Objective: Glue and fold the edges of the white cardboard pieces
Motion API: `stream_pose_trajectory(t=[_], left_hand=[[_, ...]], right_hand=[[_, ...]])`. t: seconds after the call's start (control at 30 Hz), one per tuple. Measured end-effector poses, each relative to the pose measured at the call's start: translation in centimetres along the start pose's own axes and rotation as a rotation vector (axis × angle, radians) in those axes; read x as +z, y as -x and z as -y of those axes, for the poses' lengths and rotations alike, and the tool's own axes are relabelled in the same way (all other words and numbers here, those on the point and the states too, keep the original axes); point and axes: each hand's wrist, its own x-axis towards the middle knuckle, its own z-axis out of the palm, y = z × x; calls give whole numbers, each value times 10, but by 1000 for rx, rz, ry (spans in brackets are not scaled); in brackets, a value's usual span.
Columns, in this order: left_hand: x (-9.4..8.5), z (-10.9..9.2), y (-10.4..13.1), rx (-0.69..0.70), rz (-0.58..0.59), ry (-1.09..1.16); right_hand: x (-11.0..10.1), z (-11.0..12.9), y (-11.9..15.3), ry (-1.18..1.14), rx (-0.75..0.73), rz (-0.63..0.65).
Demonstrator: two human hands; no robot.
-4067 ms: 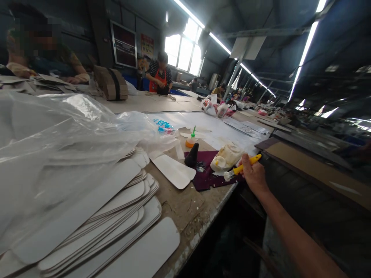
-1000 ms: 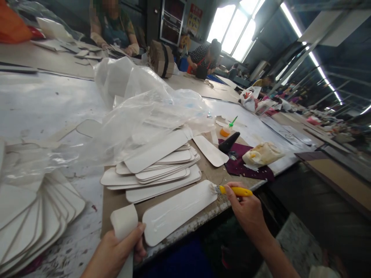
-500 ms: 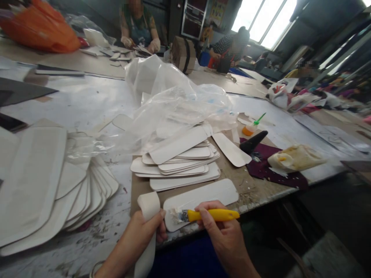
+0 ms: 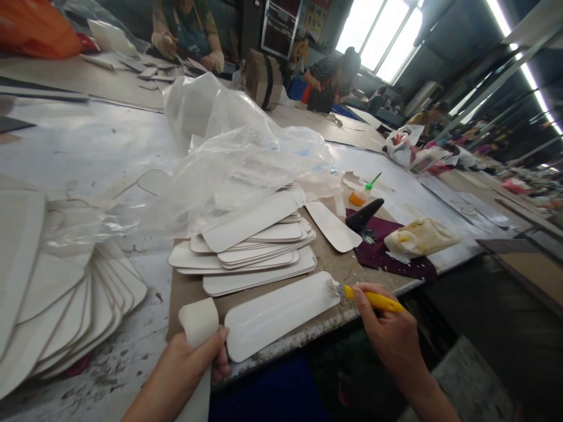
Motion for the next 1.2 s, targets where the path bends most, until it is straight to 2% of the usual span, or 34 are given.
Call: stream_pose_trajectory(t=[0.13, 0.23, 0.33, 0.4, 0.57, 0.67, 0.77, 0.87, 0.97, 1.0, 1.07, 1.17, 1.2], left_hand=[[0, 1, 0, -21, -13, 31], [0, -2, 3, -13, 8, 37], [-1, -4, 4, -7, 22, 58], [-2, -5, 4, -5, 15, 75], [-2, -2, 2, 20, 18, 96], [-1, 3, -1, 15, 23, 99], [0, 5, -2, 5, -28, 130], [-2, -2, 7, 44, -141, 134], [-2, -12, 27, 77, -189, 89], [-1, -15, 34, 72, -174, 120], [5, -18, 46, 50, -72, 245], [18, -19, 55, 23, 152, 403], [22, -19, 56, 17, 191, 436]], right_hand=[[7, 20, 4, -90, -32, 51], [6, 34, 7, -164, 52, 102], [0, 35, 5, -155, 148, 106], [-4, 28, 1, -103, 155, 63], [-4, 9, -3, 0, -30, -7], [4, 12, 3, -54, -77, 15], [6, 30, 12, -186, 81, 77], [1, 49, 19, -337, 256, 146], [-2, 64, 20, -513, 223, 168], [0, 68, 20, -573, 211, 180], [6, 79, 20, -660, 247, 237], [21, 98, 20, -721, 353, 429], [26, 105, 21, -768, 376, 520]])
